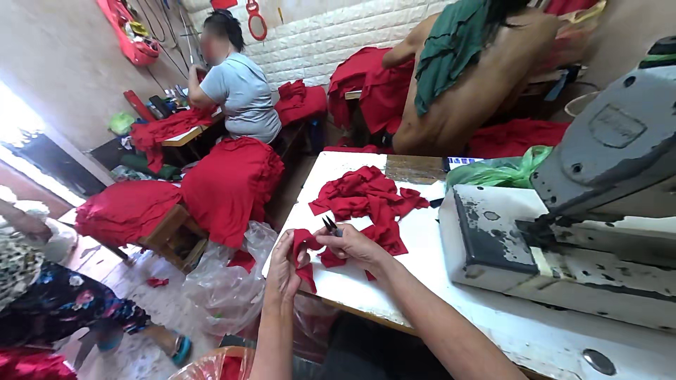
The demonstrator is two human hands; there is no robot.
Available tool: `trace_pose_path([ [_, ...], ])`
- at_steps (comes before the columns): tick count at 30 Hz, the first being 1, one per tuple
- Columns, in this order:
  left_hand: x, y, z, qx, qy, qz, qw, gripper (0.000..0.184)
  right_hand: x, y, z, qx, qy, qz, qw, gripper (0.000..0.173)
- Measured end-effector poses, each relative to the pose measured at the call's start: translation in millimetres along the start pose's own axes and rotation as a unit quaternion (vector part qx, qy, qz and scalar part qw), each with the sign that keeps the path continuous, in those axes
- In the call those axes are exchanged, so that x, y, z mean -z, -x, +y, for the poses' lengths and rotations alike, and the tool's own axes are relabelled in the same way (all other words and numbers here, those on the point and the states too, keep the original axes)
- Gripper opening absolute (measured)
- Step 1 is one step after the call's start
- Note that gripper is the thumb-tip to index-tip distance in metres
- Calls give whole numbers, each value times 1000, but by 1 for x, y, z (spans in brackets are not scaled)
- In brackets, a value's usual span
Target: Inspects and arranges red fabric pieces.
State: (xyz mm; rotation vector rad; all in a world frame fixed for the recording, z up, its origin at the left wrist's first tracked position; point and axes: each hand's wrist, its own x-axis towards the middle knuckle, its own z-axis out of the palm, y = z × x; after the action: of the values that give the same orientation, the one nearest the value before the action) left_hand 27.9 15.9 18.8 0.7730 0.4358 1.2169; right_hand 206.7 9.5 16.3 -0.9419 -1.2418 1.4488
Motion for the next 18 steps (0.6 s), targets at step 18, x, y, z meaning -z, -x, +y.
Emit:
trace_pose_path([
  [18, -6, -9, -7, -78, -303, 42, 949, 4, -3, -2, -1, 99, 56, 70, 991, 20],
])
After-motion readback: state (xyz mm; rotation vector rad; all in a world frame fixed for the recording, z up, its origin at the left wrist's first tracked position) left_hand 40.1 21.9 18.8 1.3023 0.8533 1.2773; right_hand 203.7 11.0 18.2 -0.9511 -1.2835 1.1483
